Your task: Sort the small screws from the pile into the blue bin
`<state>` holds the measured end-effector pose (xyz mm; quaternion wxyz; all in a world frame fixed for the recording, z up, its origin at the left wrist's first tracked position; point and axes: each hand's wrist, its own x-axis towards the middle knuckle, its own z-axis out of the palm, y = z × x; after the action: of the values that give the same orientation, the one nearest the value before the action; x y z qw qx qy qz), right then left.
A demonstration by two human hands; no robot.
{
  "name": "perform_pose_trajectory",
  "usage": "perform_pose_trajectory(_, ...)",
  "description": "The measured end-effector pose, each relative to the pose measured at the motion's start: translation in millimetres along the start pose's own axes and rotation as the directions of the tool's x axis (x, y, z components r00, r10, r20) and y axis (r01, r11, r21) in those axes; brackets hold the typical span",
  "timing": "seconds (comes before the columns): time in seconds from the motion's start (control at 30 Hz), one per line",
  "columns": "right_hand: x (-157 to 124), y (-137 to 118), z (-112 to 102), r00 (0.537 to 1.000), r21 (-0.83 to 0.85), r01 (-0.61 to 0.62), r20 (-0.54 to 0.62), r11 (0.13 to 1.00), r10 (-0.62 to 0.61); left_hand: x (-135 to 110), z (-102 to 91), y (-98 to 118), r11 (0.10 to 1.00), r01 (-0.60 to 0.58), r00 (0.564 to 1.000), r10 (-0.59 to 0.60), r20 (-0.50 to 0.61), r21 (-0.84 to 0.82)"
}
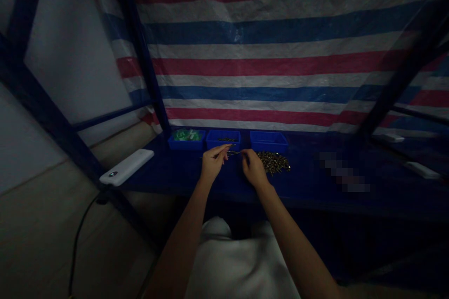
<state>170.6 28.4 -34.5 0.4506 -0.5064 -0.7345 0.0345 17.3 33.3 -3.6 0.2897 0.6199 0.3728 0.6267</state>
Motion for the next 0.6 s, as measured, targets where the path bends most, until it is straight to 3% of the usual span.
perform_pose_trajectory(0.13,-0.3,1.8,0.5,1.000,-0.005,0.001,0.008,1.000,-0.001,-5.8,-3.0,2.9,0.999,-0.016,0.999,0.015,-0.039,-0.028)
perform_pose_trajectory(0.27,-1.0,2.0,0.0,1.000,-0.006,0.001,0.000,1.000,-0.001,-4.1,-4.5,3.7,0.933,0.090,0.979,-0.147,-0.139,-0.348)
perform_pose_trajectory(0.37,-1.2,2.0,-0.4,1.000,-0.011,0.001,0.005,1.000,-0.001,2.0,-5.8,2.0,0.854,0.177,0.960,-0.259,-0.105,-0.489)
perform_pose_trajectory(0.47,-0.8,2.0,0.0,1.000,-0.010,-0.009,0.020,1.000,0.010,12.3,-6.0,-0.3,0.829,0.333,0.928,-0.372,0.002,-0.449)
perform_pose_trajectory(0.6,-0.5,1.5,0.8,0.999,-0.017,-0.019,0.031,1.000,0.019,33.6,-1.9,-6.7,0.839,0.483,0.875,-0.473,0.101,-0.250)
